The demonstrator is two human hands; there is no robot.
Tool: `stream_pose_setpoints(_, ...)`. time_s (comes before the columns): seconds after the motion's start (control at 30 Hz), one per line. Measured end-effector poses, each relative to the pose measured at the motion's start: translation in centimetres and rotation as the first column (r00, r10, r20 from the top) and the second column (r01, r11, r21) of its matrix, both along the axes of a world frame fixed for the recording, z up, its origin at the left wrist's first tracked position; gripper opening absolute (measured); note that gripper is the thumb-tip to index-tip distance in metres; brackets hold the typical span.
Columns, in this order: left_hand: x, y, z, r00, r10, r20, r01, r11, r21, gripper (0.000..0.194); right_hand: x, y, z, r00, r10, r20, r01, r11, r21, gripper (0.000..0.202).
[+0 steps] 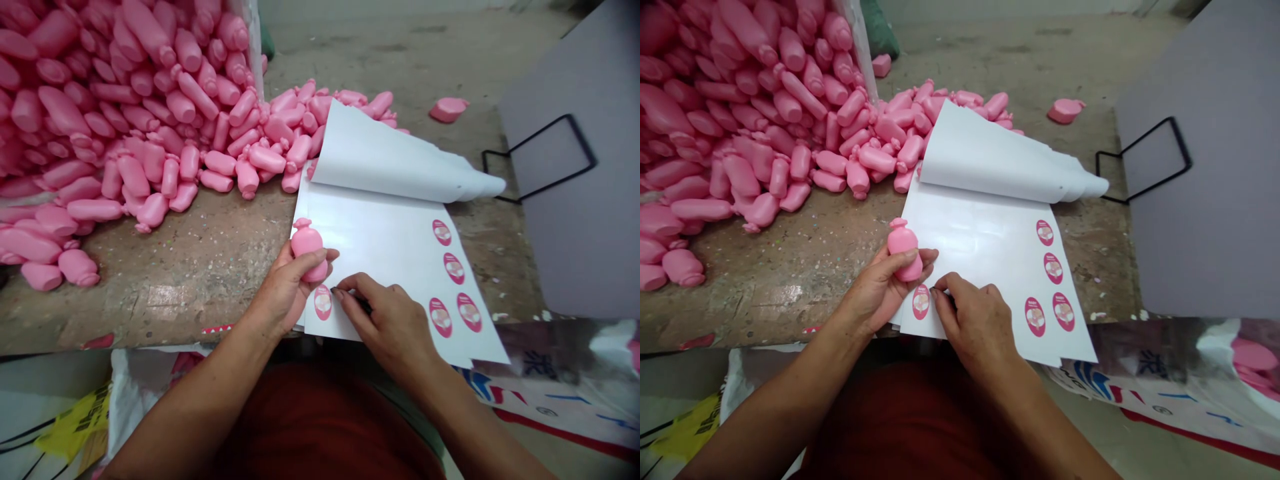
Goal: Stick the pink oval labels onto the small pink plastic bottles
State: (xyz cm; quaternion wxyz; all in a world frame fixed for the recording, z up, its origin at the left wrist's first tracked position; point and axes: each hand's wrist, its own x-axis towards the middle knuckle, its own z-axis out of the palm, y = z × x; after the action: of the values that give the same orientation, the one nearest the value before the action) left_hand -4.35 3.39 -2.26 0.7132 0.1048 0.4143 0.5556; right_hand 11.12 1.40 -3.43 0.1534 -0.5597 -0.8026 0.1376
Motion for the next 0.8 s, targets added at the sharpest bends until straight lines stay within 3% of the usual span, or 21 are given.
stream_pose_setpoints(0.23,-0.2,0.2,-0.1,0.997,0.045,0.068,-0.042,0.997,-0.059,0.025,0.0,0.0,-0.1,0.993,0.057,0.099,-0.075,0.98,0.183,0.02)
stream_pose_setpoints(0.4,-0.1,0.2,0.0,0.996,0.057,0.067,-0.051,0.995,-0.088,0.015,-0.6,0.4,-0.4,0.997,0.025,0.078,-0.04,0.98,0.195,0.032)
stream_pose_setpoints(0.47,0.0,0.2,0.1,0.996,0.062,0.058,-0.057,0.994,-0.092,0.013,-0.7,0.5,-0.2,1.0,-0.014,-0.008,0.015,0.995,0.103,0.028)
stream_pose_setpoints(0.53,0.0,0.3,0.1,0.996,0.073,0.048,-0.068,0.994,-0.09,0.013,-0.4,0.5,0.3,0.981,-0.063,-0.184,0.048,0.995,-0.087,0.026)
stream_pose_setpoints(0.67,-0.1,0.4,0.1,0.998,0.055,0.0,-0.055,0.996,-0.073,0.02,0.7,0.6,1.8,0.788,-0.247,-0.563,-0.067,0.876,-0.477,0.031)
stream_pose_setpoints(0.8,0.1,-0.6,0.6,0.989,-0.069,-0.128,0.073,0.997,0.031,0.041,1.6,1.2,3.0,0.647,-0.359,-0.672,-0.117,0.825,-0.553,0.033)
